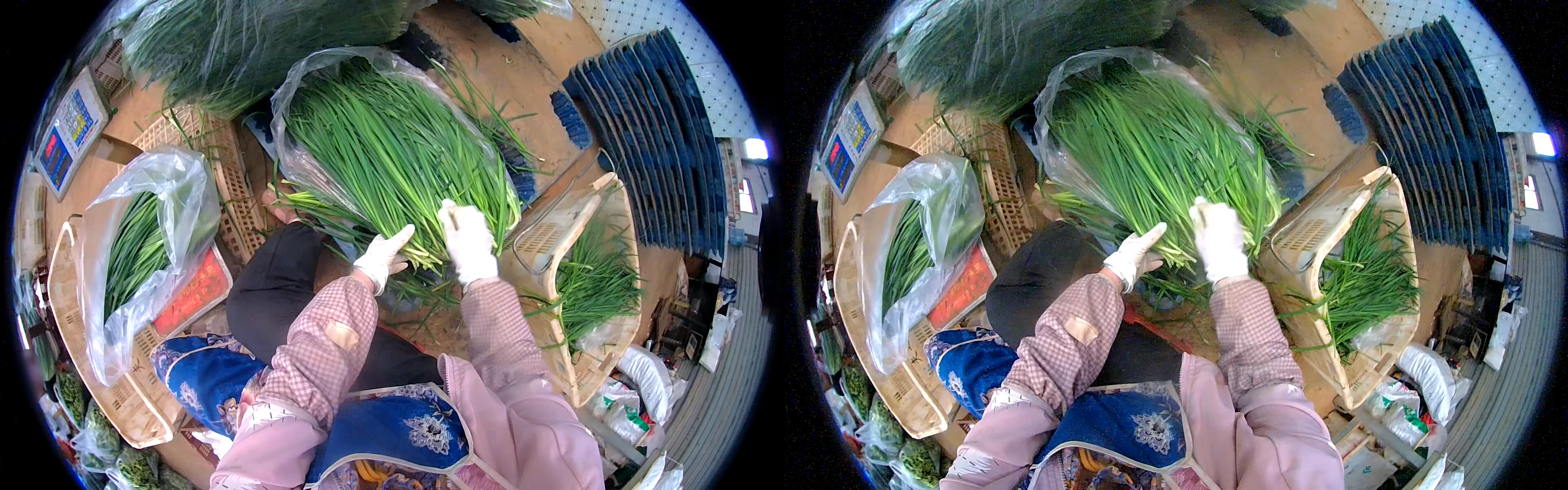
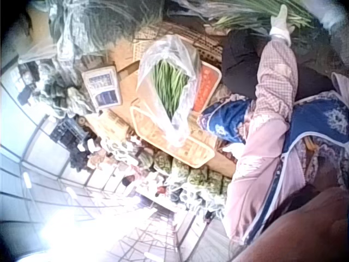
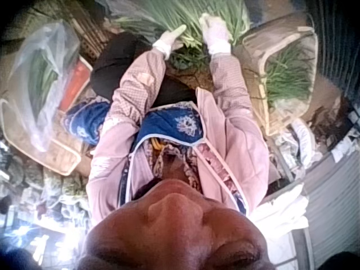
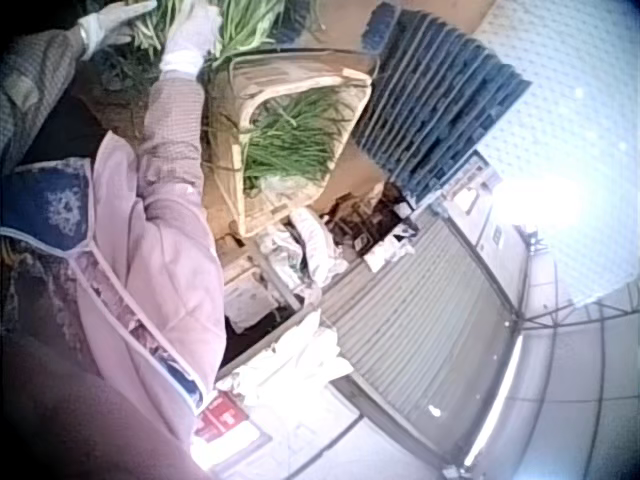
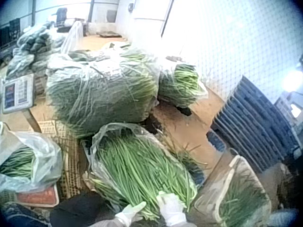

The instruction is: The person sorts a bunch of green onions by hand, weighs them on a digital scale, and places them into a clear plastic bag.

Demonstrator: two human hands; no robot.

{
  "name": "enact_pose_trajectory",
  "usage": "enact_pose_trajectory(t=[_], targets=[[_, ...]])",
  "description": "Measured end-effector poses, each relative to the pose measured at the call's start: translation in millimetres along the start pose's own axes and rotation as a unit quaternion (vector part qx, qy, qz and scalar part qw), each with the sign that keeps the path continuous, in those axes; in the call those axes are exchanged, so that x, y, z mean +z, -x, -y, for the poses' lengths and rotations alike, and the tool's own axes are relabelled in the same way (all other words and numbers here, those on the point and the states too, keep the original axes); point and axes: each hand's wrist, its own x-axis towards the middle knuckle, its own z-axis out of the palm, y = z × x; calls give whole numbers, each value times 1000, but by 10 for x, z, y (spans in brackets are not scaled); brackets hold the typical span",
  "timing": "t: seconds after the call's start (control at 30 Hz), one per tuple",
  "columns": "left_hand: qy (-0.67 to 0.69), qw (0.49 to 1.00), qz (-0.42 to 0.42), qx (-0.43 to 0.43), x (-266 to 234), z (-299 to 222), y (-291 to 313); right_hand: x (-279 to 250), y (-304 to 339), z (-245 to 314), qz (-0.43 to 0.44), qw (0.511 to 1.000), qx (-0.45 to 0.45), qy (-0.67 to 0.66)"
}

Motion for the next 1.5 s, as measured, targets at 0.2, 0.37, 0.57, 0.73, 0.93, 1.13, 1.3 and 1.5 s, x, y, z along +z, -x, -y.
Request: enact_pose_trajectory(t=[0.2, 0.37, 0.57, 0.73, 0.93, 1.13, 1.3, 1.5], targets=[[-13, 1000, -22, -8, 51, 0, -34, 400, -10, 92, 48, 998, -25, 32], [100, 994, -37, 31, -350, 156, -343, 718, 273, 455, 69, 994, -78, -10], [72, 993, -93, 6, -223, 91, -235, 97, -102, 12, -74, 992, -8, -101], [49, 991, -98, 73, -547, 282, -543, -28, -570, -53, -68, 993, 92, 42], [153, 988, -21, 30, -423, 67, -201, -100, -843, -449, -60, 978, 143, -136], [203, 979, -19, -22, -406, -102, 53, -732, -610, -508, -102, 823, 56, -556], [256, 967, -7, -12, -486, -91, 31, -668, -516, 151, -22, 840, 130, -527], [253, 967, 41, 6, -448, -147, 116, 156, -510, 337, 83, 903, 165, -389]])
